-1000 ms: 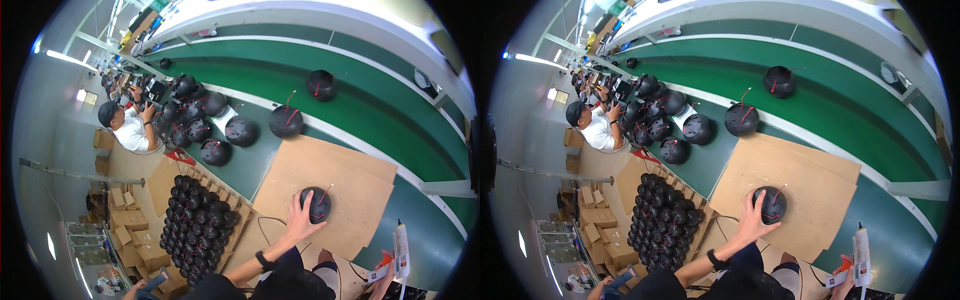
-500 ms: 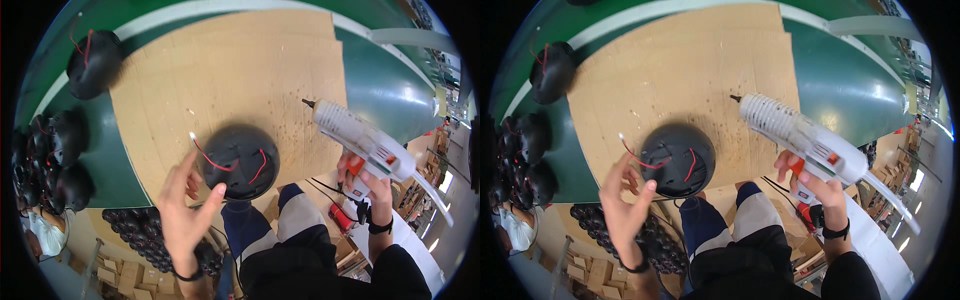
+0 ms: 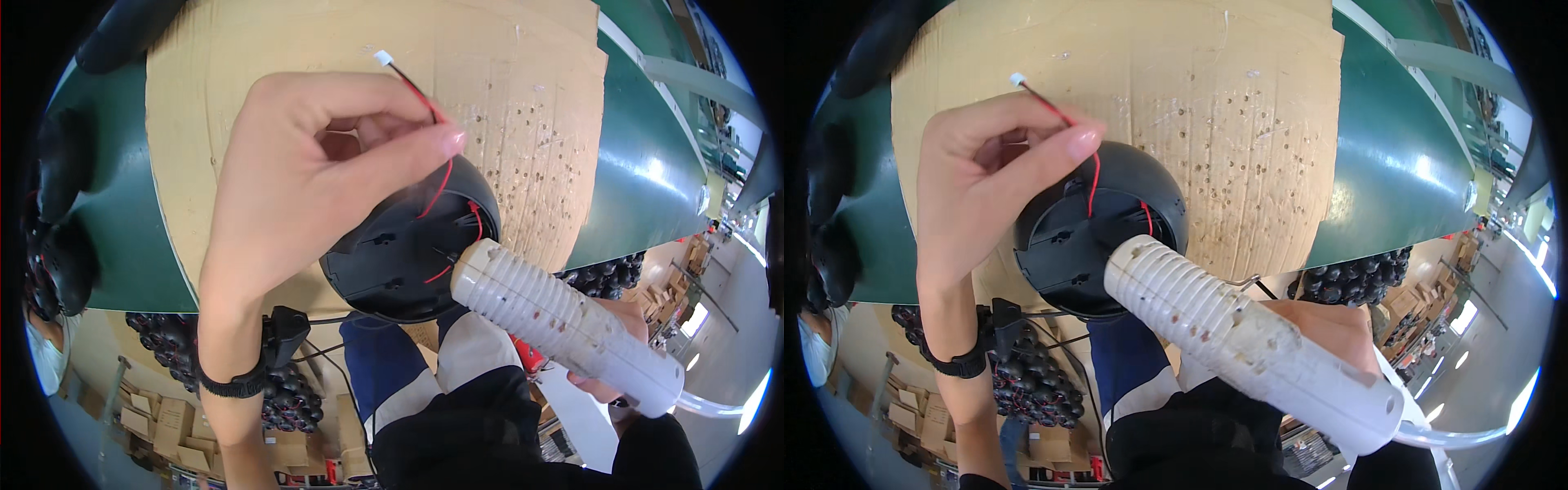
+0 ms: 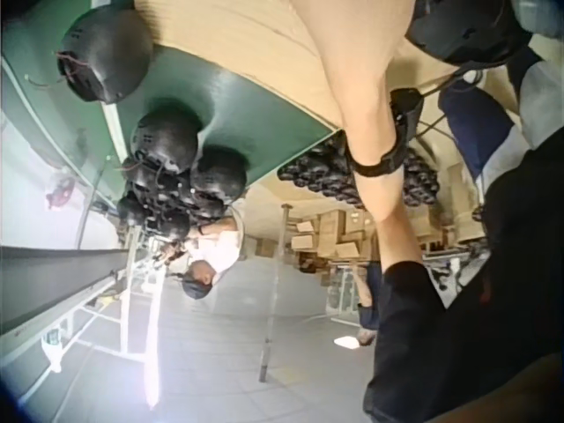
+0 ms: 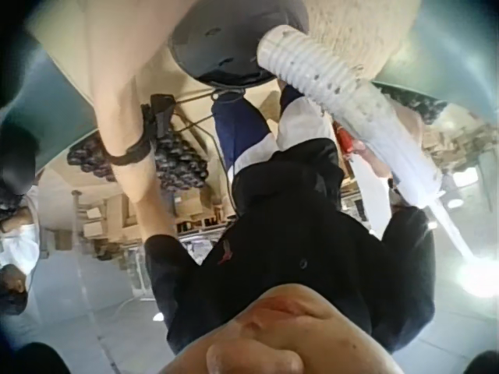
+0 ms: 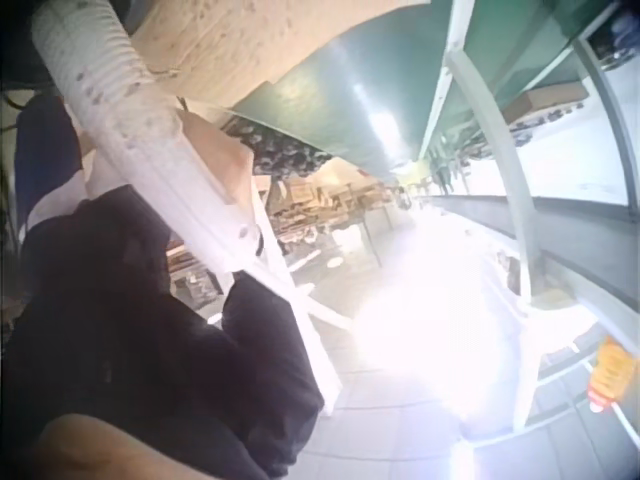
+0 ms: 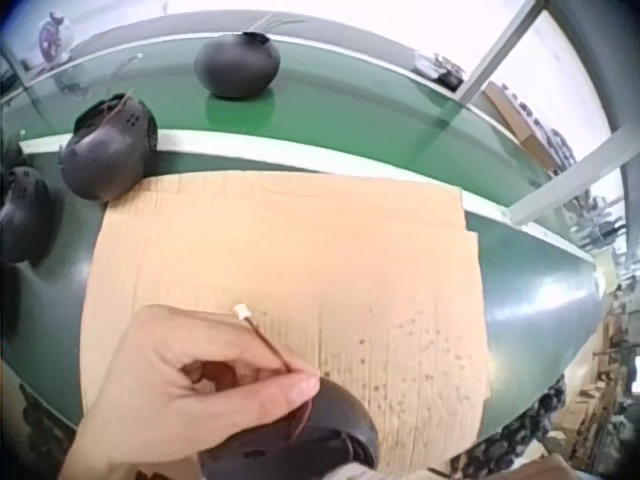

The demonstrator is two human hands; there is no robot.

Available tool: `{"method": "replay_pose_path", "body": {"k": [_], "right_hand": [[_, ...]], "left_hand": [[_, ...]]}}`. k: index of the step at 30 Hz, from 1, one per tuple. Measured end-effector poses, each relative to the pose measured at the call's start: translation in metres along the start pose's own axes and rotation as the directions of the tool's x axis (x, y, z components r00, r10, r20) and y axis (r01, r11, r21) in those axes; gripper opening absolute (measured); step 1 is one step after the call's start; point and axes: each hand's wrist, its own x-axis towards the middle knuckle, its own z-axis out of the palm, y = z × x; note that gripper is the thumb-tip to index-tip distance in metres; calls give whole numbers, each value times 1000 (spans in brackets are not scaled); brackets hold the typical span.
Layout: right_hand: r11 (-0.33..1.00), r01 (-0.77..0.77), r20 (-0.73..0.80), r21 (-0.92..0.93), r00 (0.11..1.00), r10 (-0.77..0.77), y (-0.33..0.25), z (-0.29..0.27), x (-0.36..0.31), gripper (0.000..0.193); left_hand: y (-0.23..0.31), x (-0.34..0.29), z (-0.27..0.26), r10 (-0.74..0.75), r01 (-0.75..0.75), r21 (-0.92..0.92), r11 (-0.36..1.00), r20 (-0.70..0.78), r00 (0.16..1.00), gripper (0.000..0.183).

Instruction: Apply hot glue to secure wires and connectors inside plastic dome housings at an assembly line.

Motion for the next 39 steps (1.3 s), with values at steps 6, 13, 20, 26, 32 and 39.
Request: {"method": "replay_pose_path", "body": {"k": [6,13,20,26,32,39], "right_hand": [[999,-38,120,-31,992,42,-22,33,50,19],[993,-93,215,-74,971,107,-52,1,40,22],[985,-155,302,-81,938,173,-66,3,57,26],[986,-166,342,-13,926,160,-65,11,70,26],[986,-154,318,-55,934,164,-66,16,66,27],[984,-178,368,-11,914,169,-62,2,73,24]], "left_hand": [[-13,-3,6,-20,4,-142,990,-108,994,11],[-16,1,5,86,-97,-148,984,-81,993,11],[-18,-2,6,75,-90,-161,983,-98,992,11],[-17,-4,6,90,-106,-146,984,-115,989,11],[-7,-34,-2,118,-100,80,992,-254,960,11],[-6,-54,-15,392,-393,1,919,73,917,23]]}}
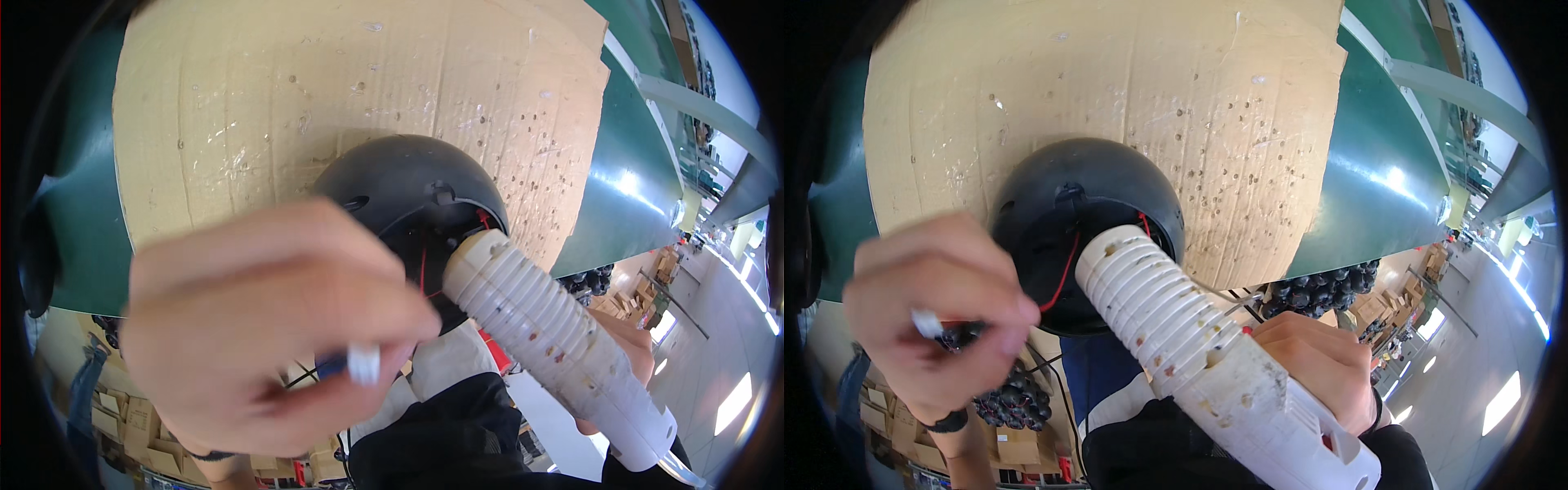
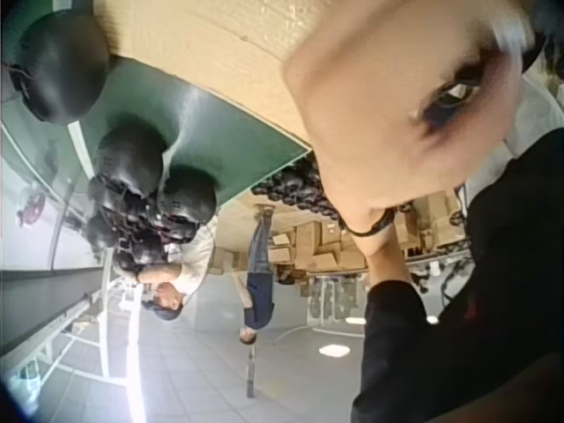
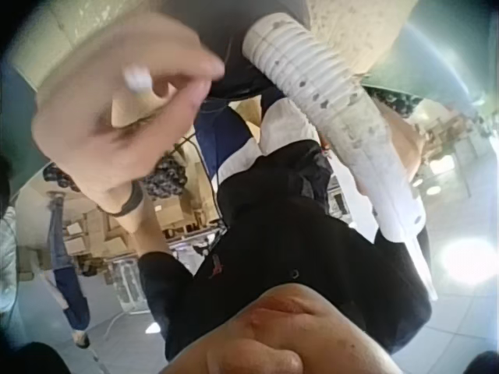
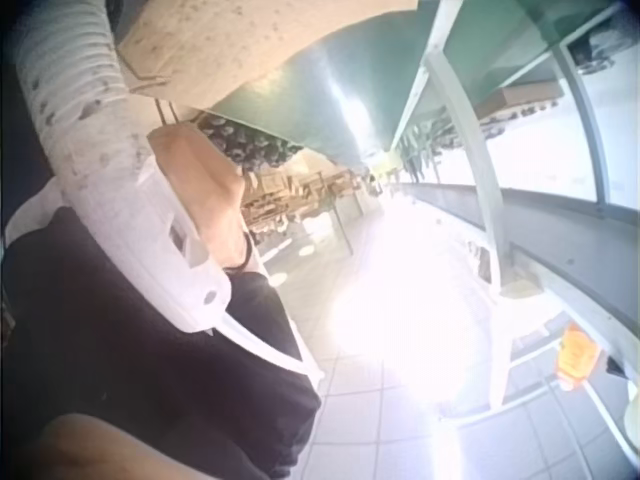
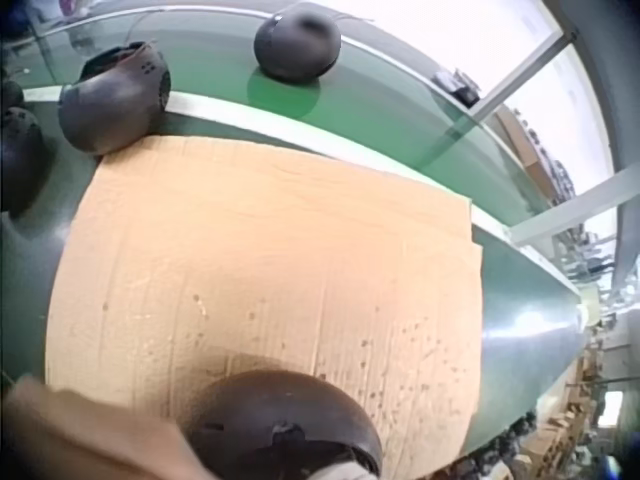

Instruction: Apply hot glue to secure wires and connectors inside plastic dome housings at an assembly line.

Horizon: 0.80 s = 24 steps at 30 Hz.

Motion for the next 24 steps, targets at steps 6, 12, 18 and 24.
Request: {"method": "replay_pose_path", "body": {"k": [6,12,18,24], "right_hand": [[998,-61,32,-23,998,62,-10,0,6,24],[994,-104,85,-37,991,106,-21,-7,8,25],[997,-43,60,-61,997,47,-7,-17,-15,43],[1000,24,-30,-13,999,-24,11,7,17,56]], "left_hand": [[8,-16,11,-10,8,119,993,22,1000,24],[22,-12,-6,-33,14,226,974,81,996,25],[57,-48,29,-191,447,257,857,-646,739,22],[68,-42,93,-556,627,499,598,-306,773,24]]}}
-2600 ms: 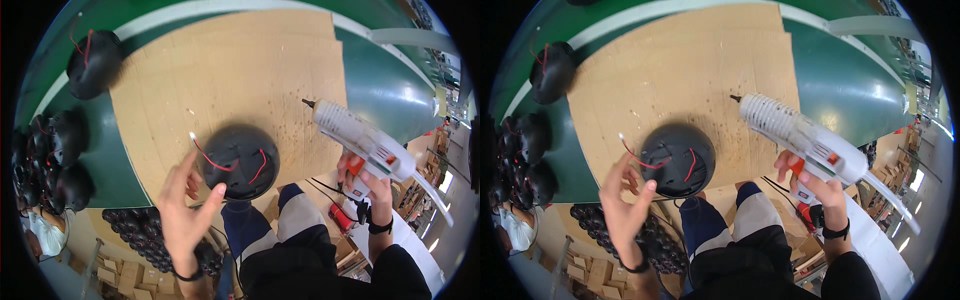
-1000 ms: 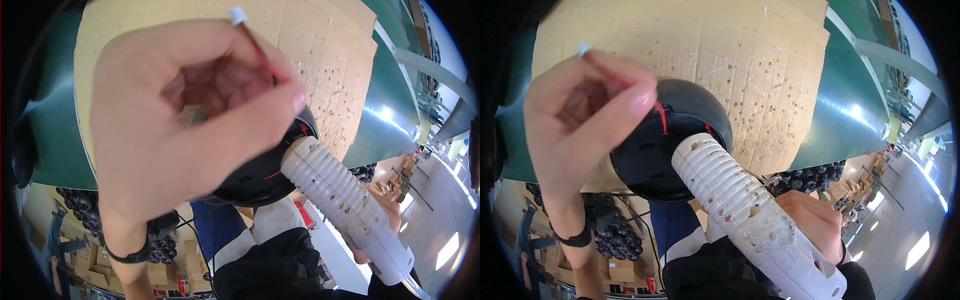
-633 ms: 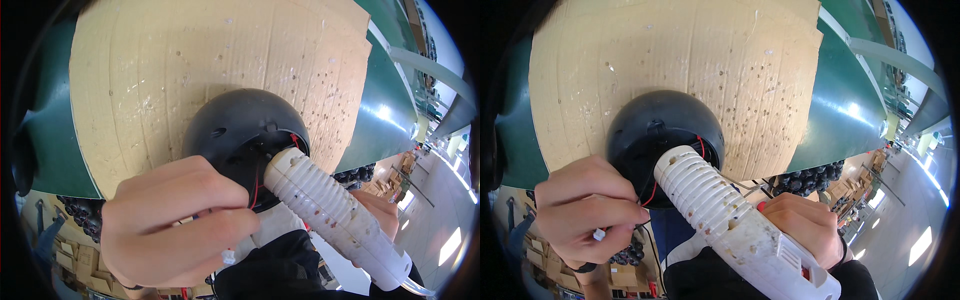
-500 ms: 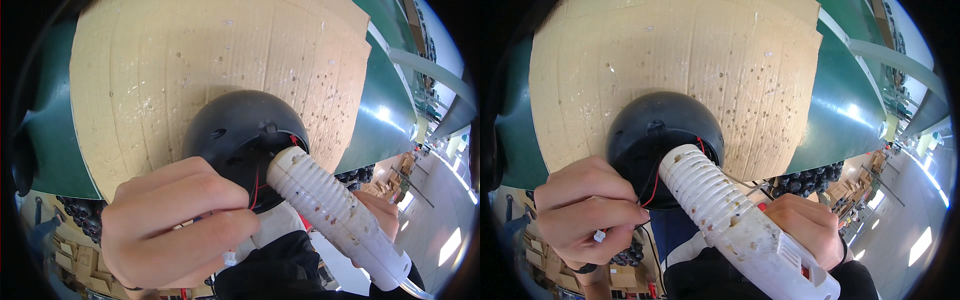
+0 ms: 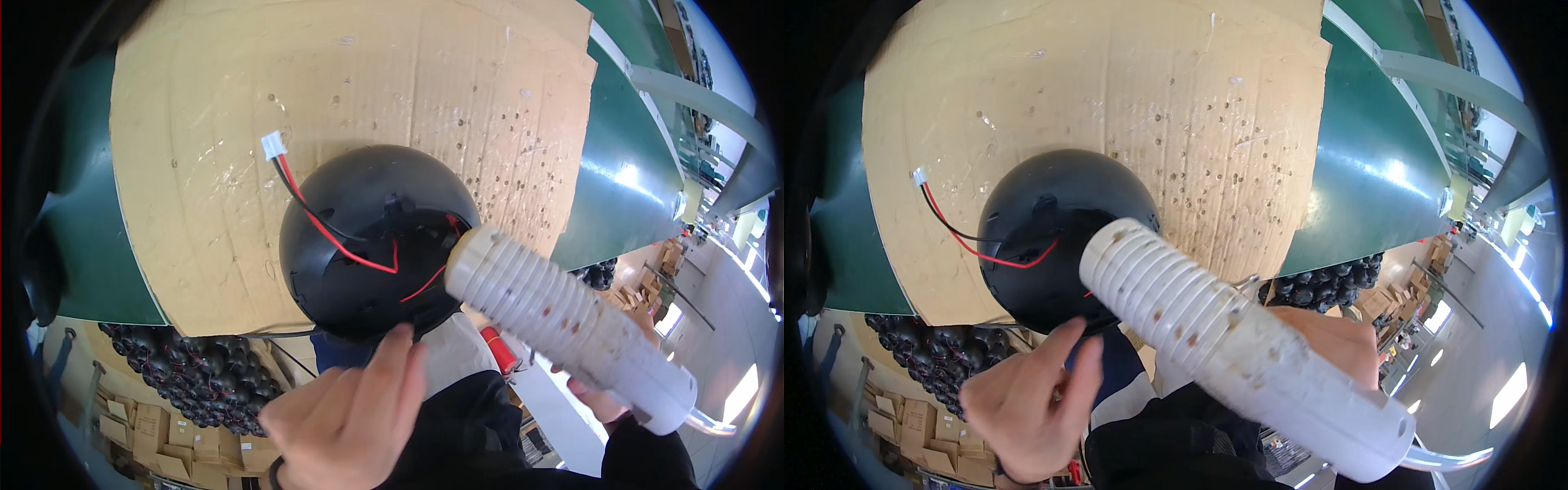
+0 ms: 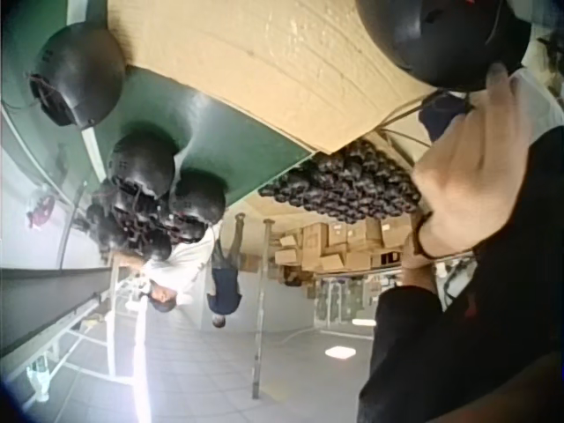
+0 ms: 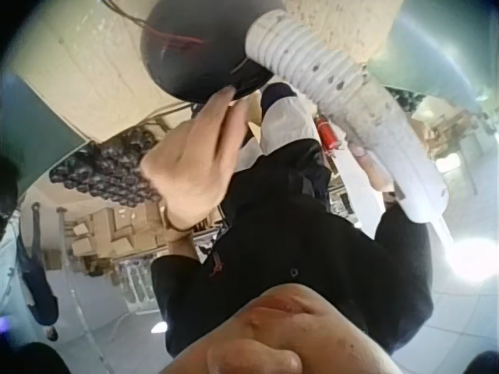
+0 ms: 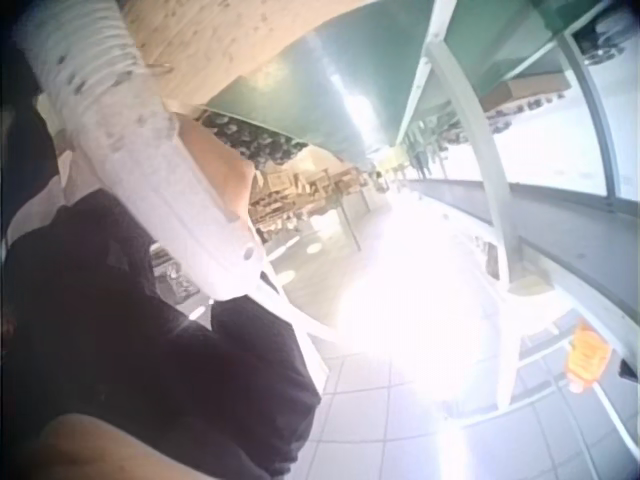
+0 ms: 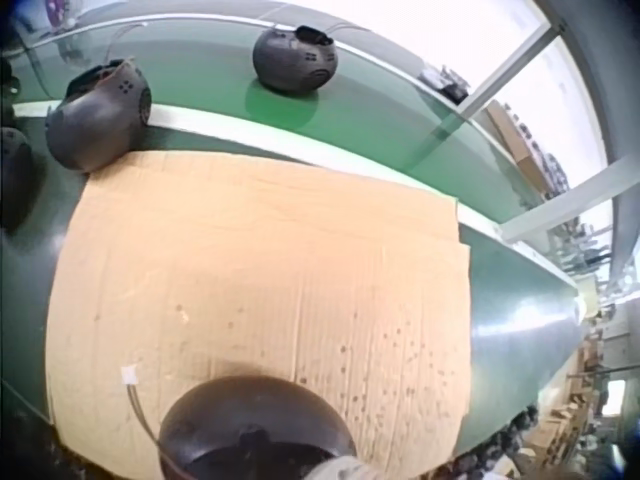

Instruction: Apply hot glue to secure wires and connectors inside plastic dome housings at an assembly line.

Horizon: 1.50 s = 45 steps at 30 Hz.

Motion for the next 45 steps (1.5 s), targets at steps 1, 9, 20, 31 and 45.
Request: {"method": "replay_pose_path", "body": {"k": [1,9,20,31,45], "right_hand": [[1000,1,1,5,1000,-1,4,4,9,54],[994,63,-107,93,993,-53,12,-80,-92,42],[968,127,-231,216,970,-76,12,2,-22,27],[994,-89,152,-62,984,97,-16,-7,-33,22],[977,-136,151,-167,975,161,-28,-7,-34,21]], "left_hand": [[-3,7,14,51,-49,21,999,-90,995,21],[5,23,30,95,-90,37,995,-196,976,23],[-38,9,12,220,-297,-179,938,-354,909,28],[-47,49,3,239,-395,-433,810,-371,897,28],[-51,48,3,264,-414,-409,814,-375,889,26]]}}
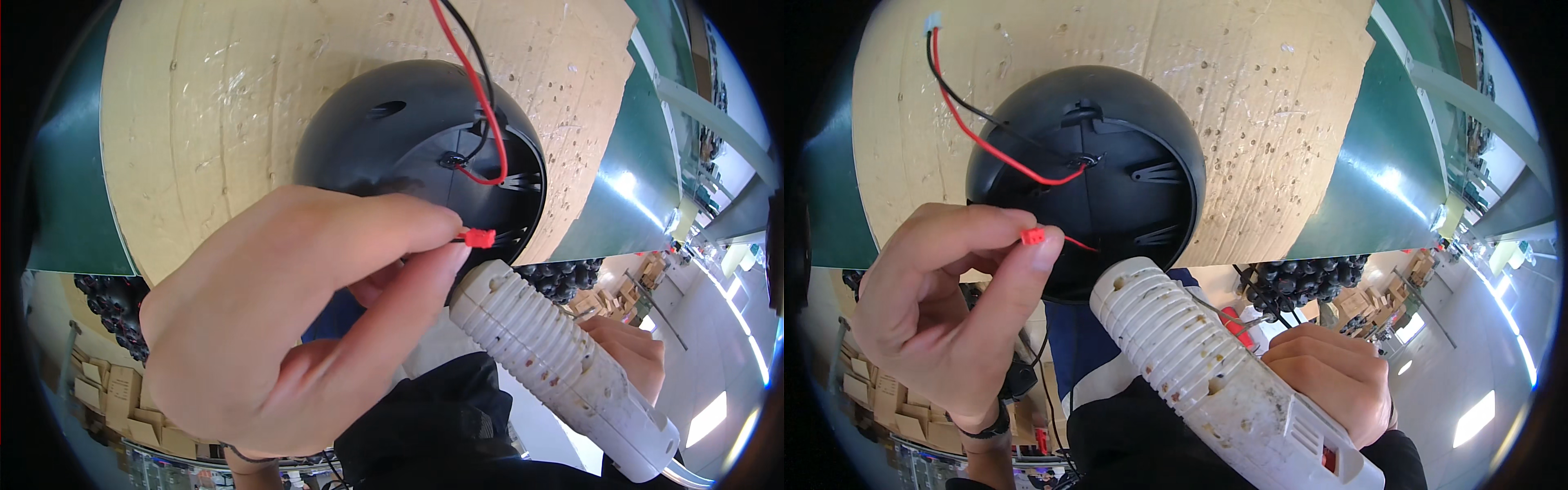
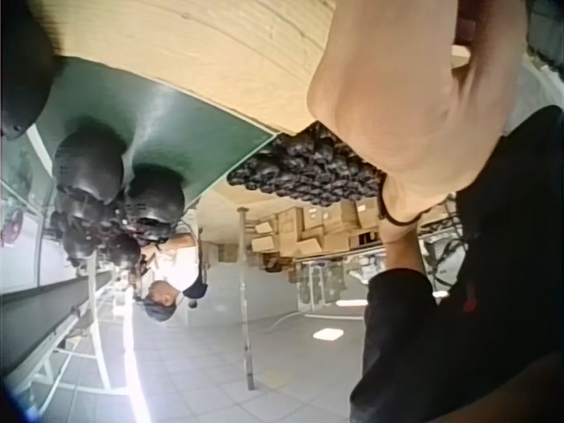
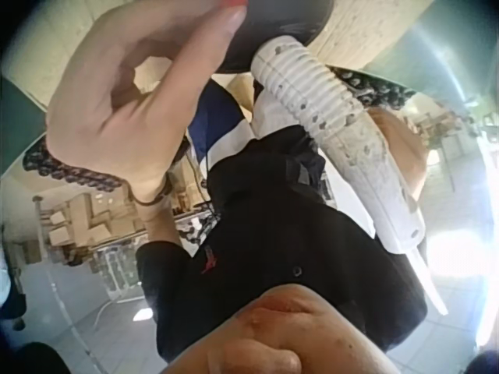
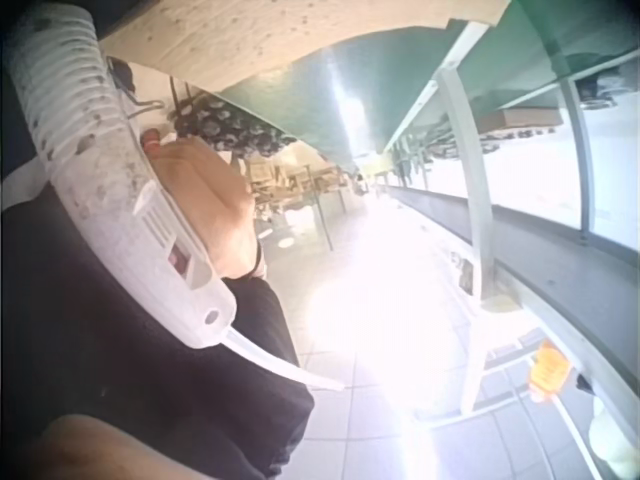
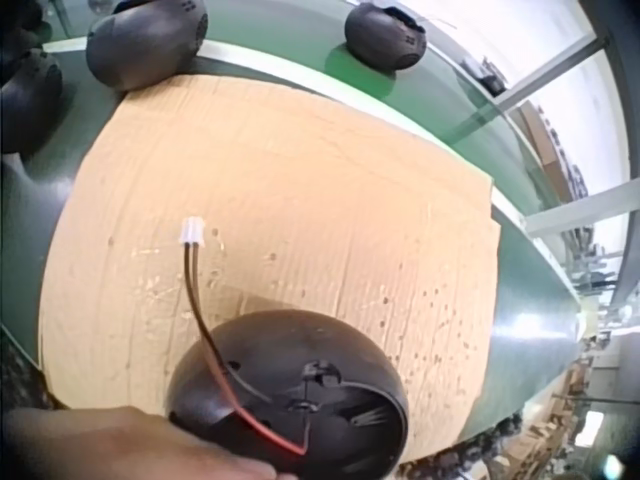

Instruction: Apply hot glue to secure wires and connectors inside plastic dome housings at an assembly line.

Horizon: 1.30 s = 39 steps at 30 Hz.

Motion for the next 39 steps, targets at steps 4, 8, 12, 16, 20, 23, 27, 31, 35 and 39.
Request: {"method": "replay_pose_path", "body": {"k": [4,8,12,16,20,23,27,31,35,39], "right_hand": [[999,-34,7,-13,999,34,-1,-3,-3,23],[999,-49,11,-18,999,49,0,-8,-2,23],[999,-48,4,-24,999,48,-1,-11,-3,23],[999,-39,-4,-21,999,39,-4,-10,0,22],[1000,-20,16,13,1000,19,3,-8,-1,21],[996,-72,0,-51,997,72,0,-9,-1,22],[998,-46,16,-42,999,46,-8,-16,0,25],[1000,-3,-3,-30,1000,3,2,-8,1,24],[997,-55,36,-57,998,57,-21,-15,1,23],[988,-113,73,-102,990,120,-38,-19,-2,25]], "left_hand": [[-1,0,1,12,-11,12,1000,-23,1000,25],[-1,-1,-1,9,-8,-10,1000,21,1000,26],[16,-7,-16,36,-46,75,996,129,991,35],[22,-16,-23,65,-84,69,994,243,968,37],[17,-28,-11,69,-83,53,995,223,972,29],[15,-28,-10,84,-94,39,995,201,976,28],[26,-21,-24,73,-93,76,993,233,970,29],[3,-26,-3,124,-128,9,992,164,979,30],[1,-30,-12,163,-163,-12,986,146,976,31],[9,-26,-22,193,-211,149,966,126,973,27]]}}
